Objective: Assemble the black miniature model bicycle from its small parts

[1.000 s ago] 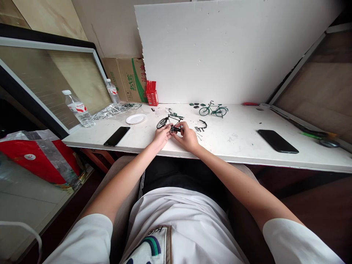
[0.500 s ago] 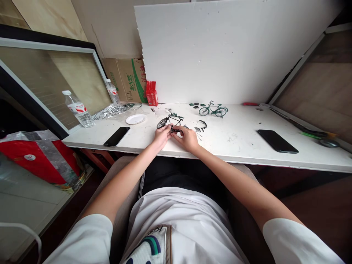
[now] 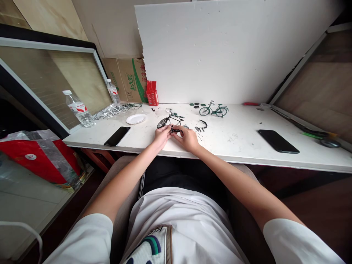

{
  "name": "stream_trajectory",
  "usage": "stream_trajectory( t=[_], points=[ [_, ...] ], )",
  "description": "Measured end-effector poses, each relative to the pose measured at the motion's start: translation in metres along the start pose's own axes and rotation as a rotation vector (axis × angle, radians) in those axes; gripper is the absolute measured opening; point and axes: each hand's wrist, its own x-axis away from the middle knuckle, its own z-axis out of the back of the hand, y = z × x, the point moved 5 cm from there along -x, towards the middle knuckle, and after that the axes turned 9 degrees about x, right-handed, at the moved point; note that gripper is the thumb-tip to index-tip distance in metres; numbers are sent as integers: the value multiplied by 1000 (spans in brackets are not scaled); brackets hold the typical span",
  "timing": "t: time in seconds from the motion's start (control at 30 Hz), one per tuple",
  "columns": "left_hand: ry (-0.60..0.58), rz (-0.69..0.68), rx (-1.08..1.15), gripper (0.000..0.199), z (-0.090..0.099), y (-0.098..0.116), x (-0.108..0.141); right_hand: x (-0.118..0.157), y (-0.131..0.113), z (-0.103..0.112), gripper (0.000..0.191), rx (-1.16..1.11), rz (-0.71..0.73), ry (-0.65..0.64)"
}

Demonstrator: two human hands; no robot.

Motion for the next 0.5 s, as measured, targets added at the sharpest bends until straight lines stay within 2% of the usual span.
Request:
stream_trajectory(
  t=[0.13, 0.5],
  points=[
    [-1, 6, 10, 17, 0, 0, 0, 0, 0, 0, 35, 1, -4, -12],
    [18, -2, -7, 9, -1, 1, 0, 0, 0, -1, 34, -11, 12, -27]
  ],
)
